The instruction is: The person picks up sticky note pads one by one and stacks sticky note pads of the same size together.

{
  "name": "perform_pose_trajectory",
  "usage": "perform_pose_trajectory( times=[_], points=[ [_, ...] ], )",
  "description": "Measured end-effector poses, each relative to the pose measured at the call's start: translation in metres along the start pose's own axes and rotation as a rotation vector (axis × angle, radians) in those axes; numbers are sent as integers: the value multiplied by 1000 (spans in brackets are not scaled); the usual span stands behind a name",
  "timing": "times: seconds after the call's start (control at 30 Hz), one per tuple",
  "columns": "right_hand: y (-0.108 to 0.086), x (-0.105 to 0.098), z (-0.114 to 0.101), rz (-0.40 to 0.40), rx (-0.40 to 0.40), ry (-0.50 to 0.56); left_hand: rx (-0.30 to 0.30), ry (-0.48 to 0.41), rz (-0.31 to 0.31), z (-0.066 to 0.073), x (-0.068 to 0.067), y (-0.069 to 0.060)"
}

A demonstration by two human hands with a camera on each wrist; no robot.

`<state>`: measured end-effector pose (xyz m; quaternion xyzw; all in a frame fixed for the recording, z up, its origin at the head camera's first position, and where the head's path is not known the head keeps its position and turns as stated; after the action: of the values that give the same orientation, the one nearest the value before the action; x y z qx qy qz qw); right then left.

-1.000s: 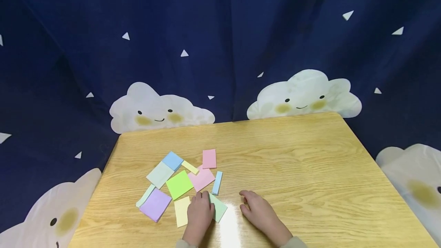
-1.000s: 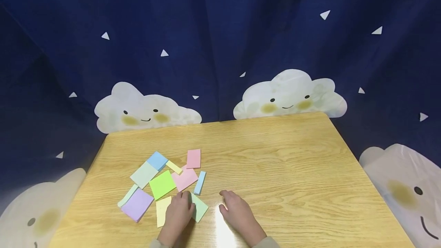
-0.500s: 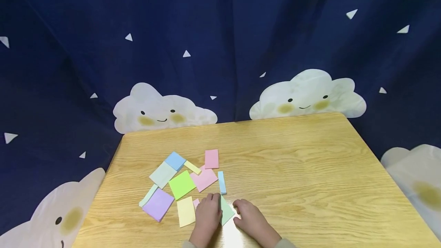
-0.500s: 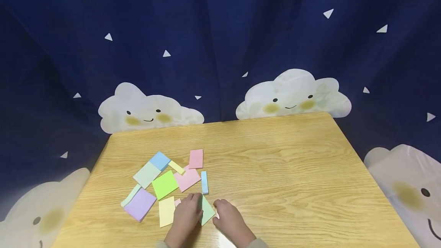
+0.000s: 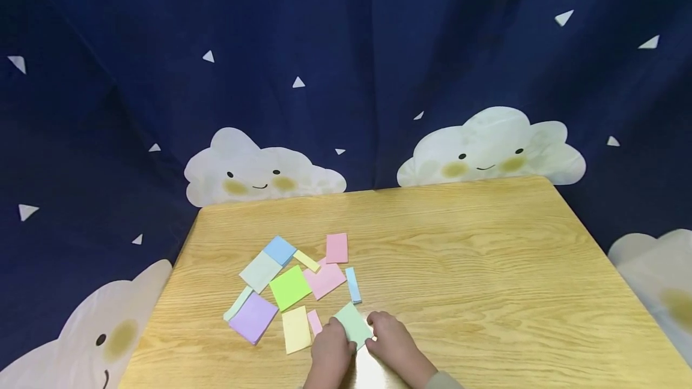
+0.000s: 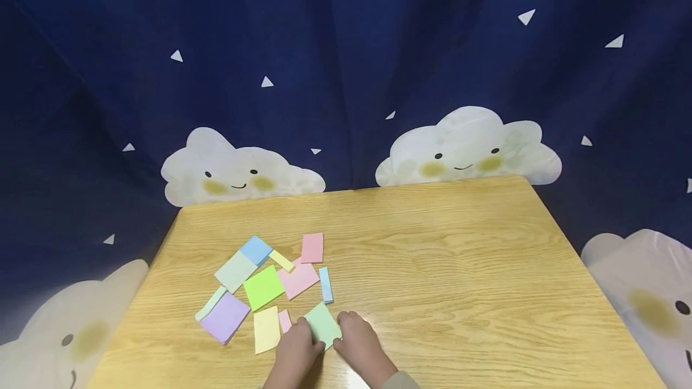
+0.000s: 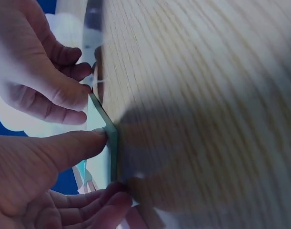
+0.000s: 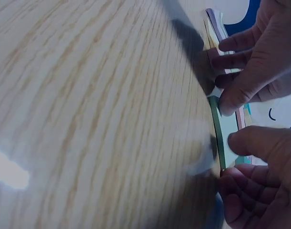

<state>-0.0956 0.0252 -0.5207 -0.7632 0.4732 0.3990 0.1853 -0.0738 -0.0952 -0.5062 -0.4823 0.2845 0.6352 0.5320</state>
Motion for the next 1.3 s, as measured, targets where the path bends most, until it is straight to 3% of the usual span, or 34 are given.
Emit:
perform_pose_trajectory(
  times=[0.23,0.53,0.77,0.97,1.3],
  points=[
    [-2,-3,4,18,55,-55,78,-9,-20,11,6,0],
    [-6,-14,17,8,203,-15,192,3,-5,26,17,-3],
    [-11,-22,31,42,261,-18,269,3,23,37,21,-3],
    [-17,-32,43,69,299,-18,339,47,10,49,29,-3],
    [-29,-47,60,89,344,-38,455,133,77,68,39,-6]
  ],
)
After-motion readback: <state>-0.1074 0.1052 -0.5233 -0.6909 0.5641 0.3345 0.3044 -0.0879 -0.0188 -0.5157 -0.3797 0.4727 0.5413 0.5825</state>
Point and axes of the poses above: each hand's wrist, its own y-axis towards the middle knuckle, its own x-axis out of the palm, z = x × y, the point moved 3 cm from there along y, towards the middle knuckle, and after that the axes turned 8 degrees about -x, right-handed, at the moved point
